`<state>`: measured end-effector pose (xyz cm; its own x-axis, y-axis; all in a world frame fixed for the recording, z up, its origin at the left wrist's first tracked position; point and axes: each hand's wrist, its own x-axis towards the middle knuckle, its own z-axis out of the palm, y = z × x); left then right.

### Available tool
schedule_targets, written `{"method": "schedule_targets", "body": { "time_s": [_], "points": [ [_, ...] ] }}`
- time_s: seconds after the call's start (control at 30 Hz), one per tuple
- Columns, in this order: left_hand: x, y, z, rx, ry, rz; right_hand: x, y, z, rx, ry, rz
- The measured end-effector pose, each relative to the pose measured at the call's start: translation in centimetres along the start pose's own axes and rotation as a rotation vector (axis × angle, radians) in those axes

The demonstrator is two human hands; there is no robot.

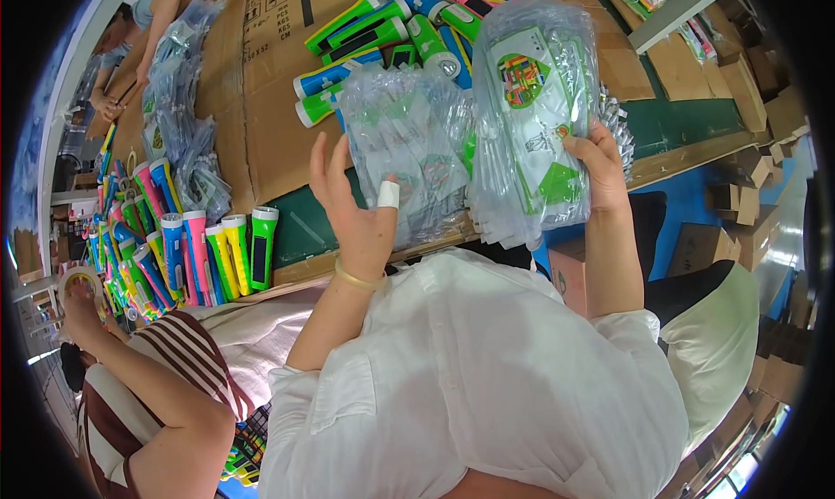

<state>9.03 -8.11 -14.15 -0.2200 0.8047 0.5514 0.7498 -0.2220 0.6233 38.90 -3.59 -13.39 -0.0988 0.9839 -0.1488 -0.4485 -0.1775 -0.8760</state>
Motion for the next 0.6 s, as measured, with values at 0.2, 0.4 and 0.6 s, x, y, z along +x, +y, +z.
{"method": "schedule_targets", "body": {
  "time_s": [0.2,0.4,0.6],
  "points": [
    [1.7,5.2,0.5,-0.62,-0.462,-0.044,-1.6,0.9,4.1,-0.332,-0.131,-0.23],
    [2.0,5.3,1.4,-1.182,-0.407,-0.597,-3.2,0.7,12.6,-1.213,-0.391,-0.657],
    [2.6,4.3,-0.1,-1.49,-0.38,-0.753,1.0,-2.2,9.6,-0.986,0.102,-0.746]
  ]
}}
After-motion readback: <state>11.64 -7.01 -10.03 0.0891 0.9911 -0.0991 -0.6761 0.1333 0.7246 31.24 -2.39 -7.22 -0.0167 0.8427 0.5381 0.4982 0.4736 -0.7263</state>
